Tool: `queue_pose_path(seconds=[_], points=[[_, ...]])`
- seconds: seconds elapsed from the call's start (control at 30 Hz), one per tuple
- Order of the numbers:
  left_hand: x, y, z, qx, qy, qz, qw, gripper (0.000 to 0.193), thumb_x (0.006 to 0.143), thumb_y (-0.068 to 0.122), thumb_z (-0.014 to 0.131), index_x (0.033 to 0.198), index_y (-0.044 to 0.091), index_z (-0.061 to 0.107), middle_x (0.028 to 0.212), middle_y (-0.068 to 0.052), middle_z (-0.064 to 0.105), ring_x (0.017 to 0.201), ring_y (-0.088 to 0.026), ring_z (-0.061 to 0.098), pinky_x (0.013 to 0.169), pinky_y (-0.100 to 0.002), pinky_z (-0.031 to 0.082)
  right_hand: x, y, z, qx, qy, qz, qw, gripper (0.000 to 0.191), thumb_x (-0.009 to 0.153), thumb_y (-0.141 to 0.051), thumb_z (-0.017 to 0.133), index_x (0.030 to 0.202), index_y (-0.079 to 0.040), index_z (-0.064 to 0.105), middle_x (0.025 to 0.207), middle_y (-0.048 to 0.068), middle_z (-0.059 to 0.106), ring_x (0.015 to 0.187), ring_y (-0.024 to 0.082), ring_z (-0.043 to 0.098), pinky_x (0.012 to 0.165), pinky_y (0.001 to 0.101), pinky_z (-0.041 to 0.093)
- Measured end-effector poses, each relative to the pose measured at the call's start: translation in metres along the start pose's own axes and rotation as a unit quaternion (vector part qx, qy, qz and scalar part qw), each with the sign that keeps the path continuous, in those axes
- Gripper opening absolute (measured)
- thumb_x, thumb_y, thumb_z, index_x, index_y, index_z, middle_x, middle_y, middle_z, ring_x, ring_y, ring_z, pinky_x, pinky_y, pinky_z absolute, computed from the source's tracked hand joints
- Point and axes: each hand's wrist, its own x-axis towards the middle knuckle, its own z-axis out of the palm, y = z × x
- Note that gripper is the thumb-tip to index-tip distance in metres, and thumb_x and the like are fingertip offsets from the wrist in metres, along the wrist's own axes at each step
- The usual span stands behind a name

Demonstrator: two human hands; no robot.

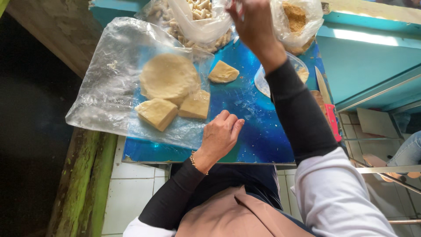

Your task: The person sits at a table folding filled dough pastries. They pinch off pieces from a large dough mass, flatten a piece into a small wrapper, spoon brown filling from a plastic bag onto it, fold the wrapper into a triangle and pinch it closed, and place the finished pastry into a plastic bag with others.

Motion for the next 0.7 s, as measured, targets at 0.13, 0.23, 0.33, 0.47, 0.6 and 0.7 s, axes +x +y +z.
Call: queue_pose_path(seconds=[0.13, 0.23, 0.33, 0.47, 0.6, 0.7], points=[[-0.002, 0.000, 0.004, 0.033, -0.014, 0.022, 0.999, 0.027, 0.098, 0.025, 0.067, 0.080, 0.007, 0.063, 0.082, -0.013, 0.060, 0.079, -0.034, 0.065, 0.064, -0.047, 0.051, -0.054, -0.054, -0.014, 0.097, -0.285, 0.063, 0.952, 0.019, 0.077, -0.018, 0.086, 0.093, -0.013, 0.078, 0.088, 0.007, 0.073, 0.079, 0.026, 0.072, 0.068, 0.0387, 0.055], [-0.001, -0.001, 0.004, 0.029, -0.001, 0.027, 0.999, 0.026, 0.097, 0.025, 0.068, 0.079, 0.007, 0.063, 0.082, -0.012, 0.060, 0.079, -0.033, 0.065, 0.065, -0.046, 0.052, -0.074, -0.067, -0.006, 0.094, -0.285, 0.131, 0.945, 0.020, 0.079, -0.021, 0.085, 0.094, -0.012, 0.077, 0.092, 0.007, 0.071, 0.083, 0.027, 0.071, 0.071, 0.0398, 0.055], [0.001, 0.000, 0.000, 0.016, -0.002, 0.022, 1.000, 0.025, 0.097, 0.024, 0.068, 0.080, 0.007, 0.064, 0.083, -0.012, 0.061, 0.079, -0.033, 0.065, 0.066, -0.046, 0.052, -0.086, -0.062, 0.005, 0.111, -0.280, 0.184, 0.936, 0.013, 0.081, -0.022, 0.082, 0.091, -0.015, 0.077, 0.097, 0.005, 0.072, 0.084, 0.024, 0.072, 0.073, 0.0378, 0.055], [0.007, 0.006, -0.006, -0.004, -0.028, -0.007, 1.000, 0.023, 0.096, 0.025, 0.068, 0.082, 0.006, 0.068, 0.084, -0.012, 0.062, 0.077, -0.034, 0.065, 0.065, -0.046, 0.052, -0.090, -0.048, 0.012, 0.165, -0.290, 0.259, 0.906, 0.012, 0.082, -0.024, 0.081, 0.091, -0.018, 0.079, 0.097, 0.005, 0.072, 0.085, 0.021, 0.074, 0.074, 0.0355, 0.056], [0.023, -0.002, -0.005, 0.078, -0.015, 0.046, 0.996, 0.016, 0.095, 0.021, 0.067, 0.088, 0.006, 0.067, 0.090, -0.012, 0.062, 0.089, -0.034, 0.065, 0.071, -0.047, 0.051, -0.092, -0.052, 0.014, 0.086, -0.256, 0.225, 0.936, 0.010, 0.088, -0.024, 0.077, 0.093, -0.015, 0.078, 0.099, 0.007, 0.073, 0.086, 0.027, 0.071, 0.075, 0.0383, 0.054], [0.046, -0.027, 0.007, 0.247, -0.101, 0.014, 0.964, 0.015, 0.091, 0.014, 0.063, 0.102, 0.005, 0.067, 0.108, -0.013, 0.064, 0.110, -0.033, 0.062, 0.087, -0.050, 0.048, -0.094, -0.058, 0.013, 0.103, -0.262, 0.200, 0.938, 0.012, 0.088, -0.022, 0.073, 0.097, -0.015, 0.076, 0.098, 0.007, 0.072, 0.085, 0.025, 0.073, 0.075, 0.0383, 0.055]])
